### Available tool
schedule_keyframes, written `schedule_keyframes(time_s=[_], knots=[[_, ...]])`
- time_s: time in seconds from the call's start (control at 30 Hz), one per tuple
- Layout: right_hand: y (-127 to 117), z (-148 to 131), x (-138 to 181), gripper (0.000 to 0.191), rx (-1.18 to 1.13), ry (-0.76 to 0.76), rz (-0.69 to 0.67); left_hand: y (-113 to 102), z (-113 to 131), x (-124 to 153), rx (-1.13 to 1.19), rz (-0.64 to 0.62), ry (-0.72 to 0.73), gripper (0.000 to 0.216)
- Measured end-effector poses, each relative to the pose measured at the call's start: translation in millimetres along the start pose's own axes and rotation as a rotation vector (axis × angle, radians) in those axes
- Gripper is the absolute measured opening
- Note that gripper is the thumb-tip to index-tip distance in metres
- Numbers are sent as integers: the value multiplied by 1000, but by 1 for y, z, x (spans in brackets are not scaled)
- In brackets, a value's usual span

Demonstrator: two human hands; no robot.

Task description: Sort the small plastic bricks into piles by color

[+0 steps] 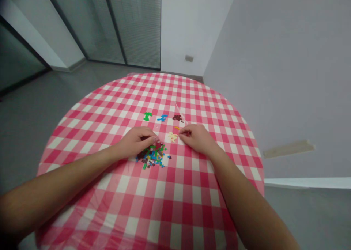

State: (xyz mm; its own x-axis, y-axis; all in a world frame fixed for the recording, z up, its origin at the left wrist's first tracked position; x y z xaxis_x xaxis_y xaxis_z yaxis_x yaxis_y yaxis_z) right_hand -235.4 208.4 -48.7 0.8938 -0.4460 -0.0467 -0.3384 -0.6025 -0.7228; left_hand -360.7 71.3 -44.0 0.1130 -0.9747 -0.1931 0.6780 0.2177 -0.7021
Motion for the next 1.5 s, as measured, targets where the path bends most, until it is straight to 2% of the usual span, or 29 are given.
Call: schedule_keyframes(time_s=[0.23, 0.5, 0.97, 1.07, 1.17, 1.27, 1.37, 1.5], knots=[[5, 6, -1, 15, 22, 49, -67, 0, 1, 0, 5, -3, -6, 30], [2, 13, -1, 15, -27, 88, -53, -1, 1, 0, 10, 8, 1, 29], [15, 5, -3, 16, 0, 27, -63, -5, -5, 0, 29, 50, -76, 31], [14, 5, -3, 15, -13, 25, -54, -10, -10, 0, 28, 93, -102, 32], [9, -4, -2, 15, -9, 1, 15, -20, -18, -1, -15, 172, -122, 31], [13, -23, 0, 18, 33, -85, 75, -32, -28, -1, -14, 253, -170, 28], [33, -46, 3, 19, 84, -186, 36, -38, -35, -1, -9, 283, -215, 29], [58, -60, 4, 21, 178, -198, -19, -41, -37, -1, -8, 303, -231, 28]])
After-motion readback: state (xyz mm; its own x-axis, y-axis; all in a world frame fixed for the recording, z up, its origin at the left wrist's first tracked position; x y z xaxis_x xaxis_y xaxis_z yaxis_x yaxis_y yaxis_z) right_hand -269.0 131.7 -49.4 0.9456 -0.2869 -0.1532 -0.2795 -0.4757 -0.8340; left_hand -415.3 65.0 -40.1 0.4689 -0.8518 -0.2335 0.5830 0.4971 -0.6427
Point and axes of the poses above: each hand's wrist, its own x-axis away from the middle knuckle, its own y-axis out of the palm, z = x × y, the point moved 8 cm from there along -x, towards the middle knuckle, and after that the axes turned 10 degrees about -x, right-handed, at the moved point
